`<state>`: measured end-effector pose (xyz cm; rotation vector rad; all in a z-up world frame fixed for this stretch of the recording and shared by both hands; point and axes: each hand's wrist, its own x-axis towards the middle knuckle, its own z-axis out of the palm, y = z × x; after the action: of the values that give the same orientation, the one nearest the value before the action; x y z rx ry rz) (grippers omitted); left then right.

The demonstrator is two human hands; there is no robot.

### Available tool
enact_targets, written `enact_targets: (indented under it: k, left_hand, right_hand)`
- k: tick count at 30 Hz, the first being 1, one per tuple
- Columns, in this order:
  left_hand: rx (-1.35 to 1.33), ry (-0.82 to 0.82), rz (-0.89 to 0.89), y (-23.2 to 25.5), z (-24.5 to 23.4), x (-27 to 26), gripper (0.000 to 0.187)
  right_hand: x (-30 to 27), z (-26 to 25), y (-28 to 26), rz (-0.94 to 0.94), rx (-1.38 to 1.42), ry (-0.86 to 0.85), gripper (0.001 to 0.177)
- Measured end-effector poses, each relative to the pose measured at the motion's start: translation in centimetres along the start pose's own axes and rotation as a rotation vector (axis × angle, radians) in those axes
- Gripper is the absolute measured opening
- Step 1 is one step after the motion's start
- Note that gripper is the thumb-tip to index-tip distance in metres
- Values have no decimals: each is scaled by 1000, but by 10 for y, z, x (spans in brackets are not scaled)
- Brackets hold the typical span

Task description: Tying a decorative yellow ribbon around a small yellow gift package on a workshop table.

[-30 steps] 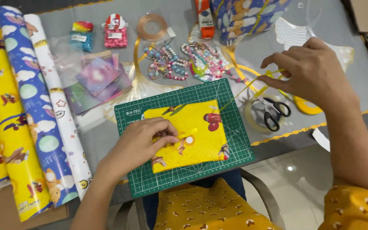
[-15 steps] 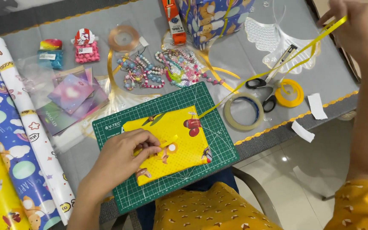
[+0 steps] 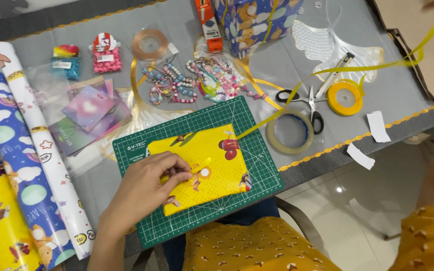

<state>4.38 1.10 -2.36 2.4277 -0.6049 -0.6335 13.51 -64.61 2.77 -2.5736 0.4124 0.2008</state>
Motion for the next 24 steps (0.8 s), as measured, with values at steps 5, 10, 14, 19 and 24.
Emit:
enact_targets:
  k: [5,10,14,19,24]
  left_hand:
    - [-186,56,162,-5,-2,-8,15]
    - [-231,123,272,-16,1,-5,15]
    - [-377,160,327,-9,-9,-13,15]
    - [-519,208,365,2,-12,-18,10]
    - [-574,138,246,3,12,-3,11]
  right_hand:
    - [-75,100,-89,-129,-922,132,69]
    - [-191,195,-249,-730,-305,-1,78]
    - [-202,250,-255,-1047,-177,-245,129]
    - [-205,269,-265,-1134,-79,-175,113]
    - [-194,247,-264,-975,92,-385,115]
